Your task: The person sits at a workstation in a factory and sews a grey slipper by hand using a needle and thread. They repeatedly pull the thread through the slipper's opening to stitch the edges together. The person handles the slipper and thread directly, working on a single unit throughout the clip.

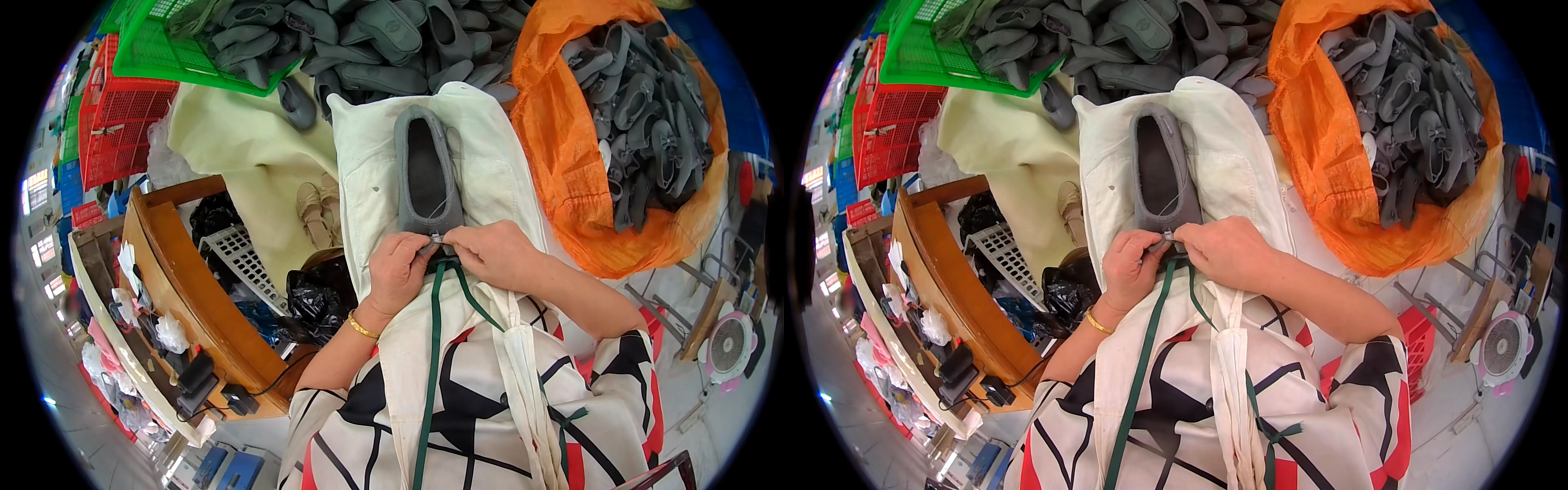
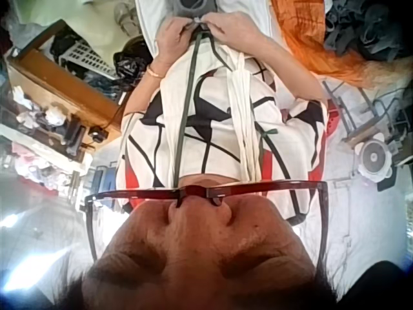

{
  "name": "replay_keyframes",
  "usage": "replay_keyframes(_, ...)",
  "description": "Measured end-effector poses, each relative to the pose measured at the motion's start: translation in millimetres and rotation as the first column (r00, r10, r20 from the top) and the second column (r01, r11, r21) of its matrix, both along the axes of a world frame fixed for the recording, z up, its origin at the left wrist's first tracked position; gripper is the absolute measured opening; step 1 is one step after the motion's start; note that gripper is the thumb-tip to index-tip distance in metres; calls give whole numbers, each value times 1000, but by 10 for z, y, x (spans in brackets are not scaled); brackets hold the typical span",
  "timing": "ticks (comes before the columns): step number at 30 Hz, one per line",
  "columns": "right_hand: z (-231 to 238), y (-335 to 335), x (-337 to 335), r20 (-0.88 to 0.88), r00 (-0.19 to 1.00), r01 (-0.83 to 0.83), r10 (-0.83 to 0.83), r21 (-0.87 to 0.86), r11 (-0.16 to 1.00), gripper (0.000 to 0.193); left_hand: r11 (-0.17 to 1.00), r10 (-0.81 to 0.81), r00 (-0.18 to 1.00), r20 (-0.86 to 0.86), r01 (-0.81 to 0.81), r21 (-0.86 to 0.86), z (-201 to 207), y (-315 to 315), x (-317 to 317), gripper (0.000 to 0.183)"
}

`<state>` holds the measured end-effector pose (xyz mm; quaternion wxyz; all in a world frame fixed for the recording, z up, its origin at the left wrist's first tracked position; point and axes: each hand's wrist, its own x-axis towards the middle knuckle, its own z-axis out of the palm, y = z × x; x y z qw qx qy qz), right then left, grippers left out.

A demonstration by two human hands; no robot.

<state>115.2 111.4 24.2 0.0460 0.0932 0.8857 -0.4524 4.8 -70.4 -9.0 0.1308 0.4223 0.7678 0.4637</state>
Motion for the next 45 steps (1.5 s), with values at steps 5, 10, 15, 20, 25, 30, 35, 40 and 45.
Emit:
replay_keyframes(5,-1,7,1,8,1000,-6,6,-7,1000,18,1000,3,1000,14,-3,-7,-12,-10,6,24)
replay_keyframes(10,0,-19,-13,16,1000,-8,8,7,1000,14,1000,11,1000,-7,-11,-9,-24,-17,6,23)
replay_keyframes(15,-34,-127,-10,17,999,-33,31,108,994,11,1000,25,1000,-1,-25,13,-14,2,12,20)
replay_keyframes(20,-148,-269,-62,-54,997,-41,54,213,976,12,998,37,998,-44,-36,42,-26,13,38,18)
replay_keyframes(25,-301,-289,-25,-158,987,28,0,175,984,12,999,36,999,0,-36,-2,1,-39,26,19)
replay_keyframes(30,-271,-285,-15,-208,977,82,-49,155,984,13,997,72,995,65,-70,-37,47,-45,55,21)
replay_keyframes(35,-248,-299,-8,-104,989,115,-109,51,992,12,998,61,994,94,-61,4,-30,-76,57,22)
replay_keyframes(40,-181,-272,-131,42,980,199,-194,-240,950,15,998,23,999,36,-24,51,-14,-50,33,22)
replay_keyframes(45,-113,-195,-253,173,978,175,-119,-354,919,14,998,-4,1000,-10,4,57,-15,-37,12,26)
